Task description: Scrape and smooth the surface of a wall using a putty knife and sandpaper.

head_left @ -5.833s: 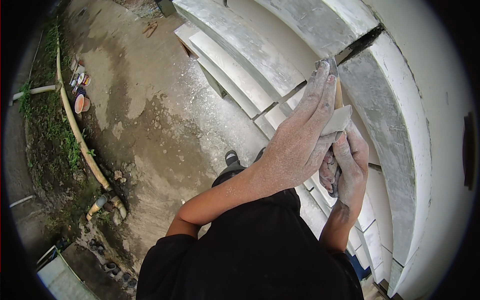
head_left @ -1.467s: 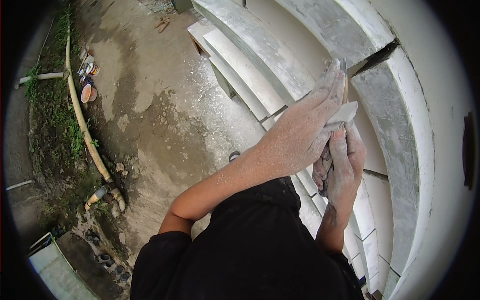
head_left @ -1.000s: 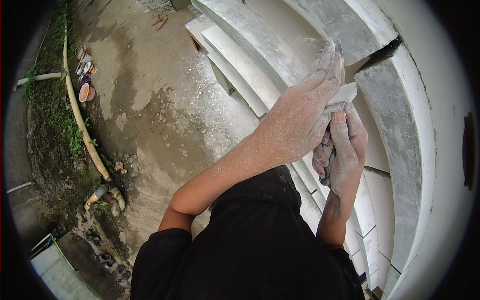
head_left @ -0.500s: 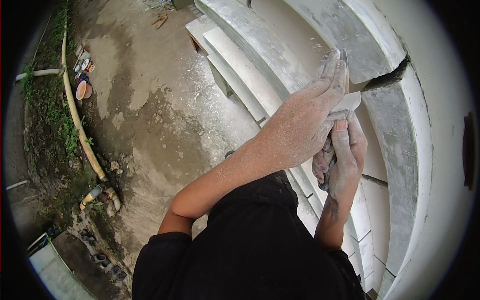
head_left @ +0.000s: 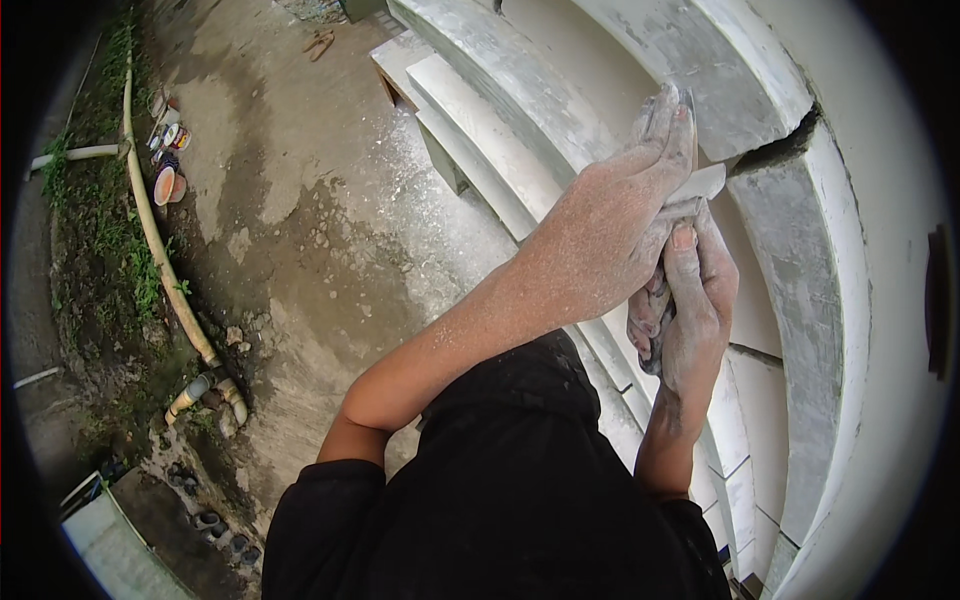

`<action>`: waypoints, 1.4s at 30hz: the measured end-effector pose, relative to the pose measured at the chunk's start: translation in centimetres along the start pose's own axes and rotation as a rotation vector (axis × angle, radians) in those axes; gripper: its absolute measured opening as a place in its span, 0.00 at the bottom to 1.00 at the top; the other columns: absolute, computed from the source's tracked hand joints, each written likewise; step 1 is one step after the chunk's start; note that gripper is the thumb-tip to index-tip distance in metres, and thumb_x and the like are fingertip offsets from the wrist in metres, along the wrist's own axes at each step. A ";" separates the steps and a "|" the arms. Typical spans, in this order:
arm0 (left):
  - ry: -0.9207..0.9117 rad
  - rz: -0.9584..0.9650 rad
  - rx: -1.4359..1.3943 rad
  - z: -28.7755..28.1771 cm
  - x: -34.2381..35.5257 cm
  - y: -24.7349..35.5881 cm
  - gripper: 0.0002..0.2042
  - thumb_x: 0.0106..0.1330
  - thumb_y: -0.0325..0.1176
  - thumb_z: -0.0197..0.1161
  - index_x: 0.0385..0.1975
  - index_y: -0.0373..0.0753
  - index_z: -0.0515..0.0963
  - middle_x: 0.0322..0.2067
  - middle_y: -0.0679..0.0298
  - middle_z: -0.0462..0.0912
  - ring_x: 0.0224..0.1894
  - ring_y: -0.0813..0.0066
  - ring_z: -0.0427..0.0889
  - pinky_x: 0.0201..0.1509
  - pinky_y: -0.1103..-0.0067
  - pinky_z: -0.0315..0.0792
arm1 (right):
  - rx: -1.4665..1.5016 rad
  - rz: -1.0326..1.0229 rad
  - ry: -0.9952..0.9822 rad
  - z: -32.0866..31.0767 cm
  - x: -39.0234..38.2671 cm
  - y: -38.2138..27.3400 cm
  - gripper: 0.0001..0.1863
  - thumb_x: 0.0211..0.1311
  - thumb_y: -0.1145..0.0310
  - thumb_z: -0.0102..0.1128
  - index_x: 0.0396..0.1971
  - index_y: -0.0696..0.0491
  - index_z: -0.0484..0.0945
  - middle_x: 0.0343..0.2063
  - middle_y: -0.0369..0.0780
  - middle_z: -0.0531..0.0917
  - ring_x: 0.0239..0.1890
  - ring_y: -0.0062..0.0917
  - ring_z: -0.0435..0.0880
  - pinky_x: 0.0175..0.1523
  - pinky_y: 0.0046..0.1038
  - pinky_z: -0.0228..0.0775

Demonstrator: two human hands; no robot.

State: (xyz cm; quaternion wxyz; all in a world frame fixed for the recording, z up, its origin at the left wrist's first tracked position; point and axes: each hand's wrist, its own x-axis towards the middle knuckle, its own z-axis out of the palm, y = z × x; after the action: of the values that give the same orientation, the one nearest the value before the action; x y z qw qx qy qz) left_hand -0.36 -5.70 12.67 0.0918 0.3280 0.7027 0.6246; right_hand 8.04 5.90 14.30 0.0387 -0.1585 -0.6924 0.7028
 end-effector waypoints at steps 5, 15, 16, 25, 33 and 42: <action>0.231 0.319 0.344 1.9 0.2 -0.8 0.31 0.64 0.23 0.54 0.65 0.17 0.54 0.62 0.27 0.60 0.65 0.35 0.65 0.69 0.62 0.63 | 0.011 -0.049 -0.030 -0.4 0.8 -0.3 0.20 0.76 0.57 0.49 0.45 0.62 0.73 0.18 0.33 0.70 0.12 0.11 0.65 0.13 0.16 0.55; 0.285 0.211 0.236 -0.1 1.1 -2.3 0.14 0.61 0.25 0.55 0.46 0.26 0.76 0.34 0.42 0.79 0.36 0.42 0.79 0.45 0.64 0.74 | -0.017 -0.106 -0.118 0.8 3.2 -0.4 0.18 0.76 0.57 0.49 0.49 0.59 0.73 0.19 0.31 0.71 0.12 0.09 0.65 0.13 0.15 0.55; 0.320 0.279 0.296 -0.8 1.7 -2.5 0.14 0.60 0.25 0.55 0.45 0.27 0.76 0.33 0.43 0.79 0.36 0.42 0.79 0.44 0.64 0.74 | -0.016 -0.111 -0.113 1.1 3.6 -0.1 0.18 0.76 0.57 0.49 0.49 0.59 0.73 0.19 0.31 0.71 0.12 0.09 0.65 0.13 0.15 0.55; 0.730 0.217 0.127 -3.4 3.3 -2.9 0.25 0.76 0.42 0.50 0.64 0.28 0.67 0.58 0.42 0.74 0.60 0.53 0.76 0.62 0.64 0.68 | -0.133 0.119 -0.150 -3.7 -0.8 9.8 0.19 0.75 0.56 0.51 0.48 0.59 0.73 0.19 0.32 0.71 0.11 0.12 0.66 0.15 0.20 0.59; 0.665 0.478 0.286 7.1 8.3 -3.5 0.38 0.76 0.42 0.45 0.72 0.25 0.32 0.71 0.28 0.27 0.73 0.28 0.27 0.74 0.43 0.28 | -0.060 0.234 0.103 -7.1 -4.5 12.3 0.17 0.75 0.55 0.51 0.32 0.55 0.69 0.15 0.33 0.69 0.10 0.14 0.66 0.13 0.20 0.57; 0.661 0.564 0.284 7.0 8.4 -3.2 0.38 0.75 0.42 0.45 0.74 0.28 0.34 0.70 0.27 0.27 0.71 0.20 0.24 0.67 0.33 0.28 | -0.039 0.266 0.111 -9.4 -4.4 14.3 0.17 0.76 0.55 0.50 0.31 0.54 0.68 0.16 0.33 0.68 0.09 0.14 0.65 0.13 0.20 0.57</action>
State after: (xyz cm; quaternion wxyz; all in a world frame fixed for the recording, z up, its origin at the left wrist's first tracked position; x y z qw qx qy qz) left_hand -4.19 4.84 10.66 -0.3569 0.2991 0.6562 0.5938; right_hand 17.12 13.18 1.08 -0.0196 -0.2885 -0.6755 0.6783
